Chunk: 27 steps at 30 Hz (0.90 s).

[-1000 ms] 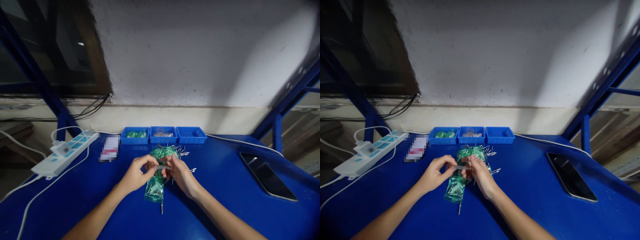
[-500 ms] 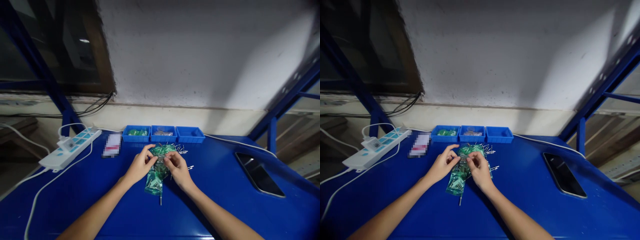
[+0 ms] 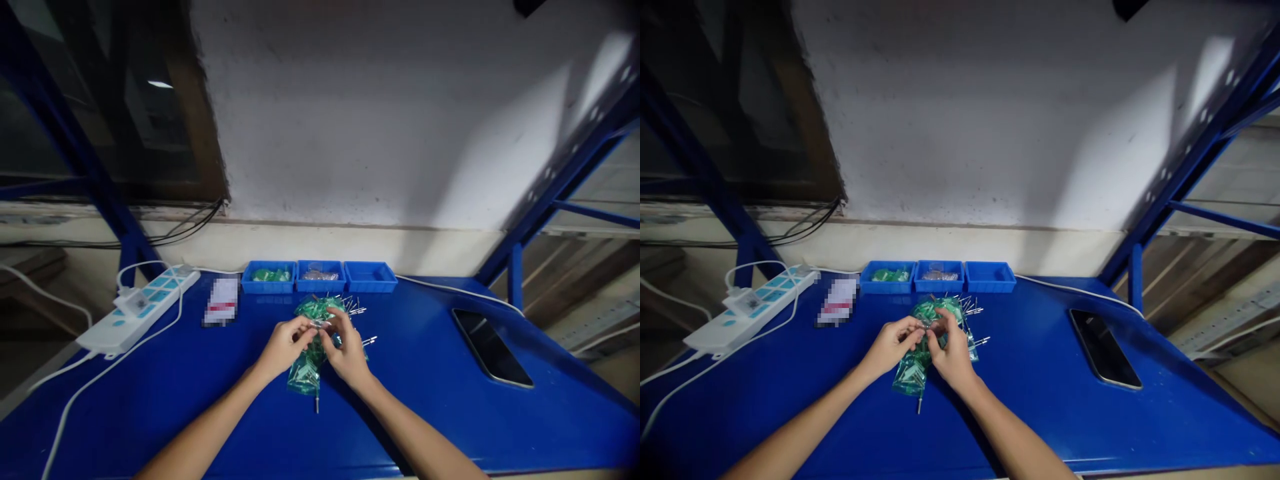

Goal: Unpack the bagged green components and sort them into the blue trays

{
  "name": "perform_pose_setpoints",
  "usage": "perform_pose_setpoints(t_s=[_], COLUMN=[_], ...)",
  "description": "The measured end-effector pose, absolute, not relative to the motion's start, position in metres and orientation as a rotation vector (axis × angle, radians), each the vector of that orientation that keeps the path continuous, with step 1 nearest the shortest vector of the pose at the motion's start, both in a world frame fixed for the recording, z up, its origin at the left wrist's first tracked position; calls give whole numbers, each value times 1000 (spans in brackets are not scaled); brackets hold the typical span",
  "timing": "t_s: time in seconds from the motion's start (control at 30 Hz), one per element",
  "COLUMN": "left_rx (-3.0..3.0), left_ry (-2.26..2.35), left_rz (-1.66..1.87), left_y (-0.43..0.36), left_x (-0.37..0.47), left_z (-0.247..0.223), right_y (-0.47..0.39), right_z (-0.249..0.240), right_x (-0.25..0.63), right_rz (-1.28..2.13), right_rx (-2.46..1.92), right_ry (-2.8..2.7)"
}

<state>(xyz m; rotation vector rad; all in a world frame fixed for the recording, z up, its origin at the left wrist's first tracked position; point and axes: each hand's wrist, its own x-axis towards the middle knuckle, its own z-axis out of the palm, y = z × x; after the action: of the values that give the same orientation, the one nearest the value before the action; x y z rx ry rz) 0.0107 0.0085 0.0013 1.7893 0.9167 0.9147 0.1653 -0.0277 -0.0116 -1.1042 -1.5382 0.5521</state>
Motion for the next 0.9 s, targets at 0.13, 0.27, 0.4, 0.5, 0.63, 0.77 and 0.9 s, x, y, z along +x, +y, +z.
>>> perform_pose_setpoints(t_s=[0.13, 0.27, 0.4, 0.5, 0.63, 0.77, 0.9], left_rx=[1778, 1722, 1784, 1891, 1981, 2000, 1900], left_ry=[942, 944, 972, 890, 825, 917, 1038], left_rz=[938, 982, 1176, 1275, 1281, 1294, 1277], left_y=[7, 8, 10, 10, 10, 15, 16], left_x=[15, 15, 10, 6, 5, 3, -1], left_z=[-2, -4, -2, 0, -1, -5, -4], right_y=[-29, -25, -22, -25, -30, -29, -30], right_z=[-11, -16, -15, -4, 8, 3, -7], right_x=[163, 165, 171, 171, 158, 149, 156], right_rz=[486, 520, 536, 794, 1281, 1163, 792], right_rx=[-1078, -1085, -1178, -1175, -1011, -1050, -1189], right_ry=[-1595, -1573, -1355, -1212, -1126, -991, -1052])
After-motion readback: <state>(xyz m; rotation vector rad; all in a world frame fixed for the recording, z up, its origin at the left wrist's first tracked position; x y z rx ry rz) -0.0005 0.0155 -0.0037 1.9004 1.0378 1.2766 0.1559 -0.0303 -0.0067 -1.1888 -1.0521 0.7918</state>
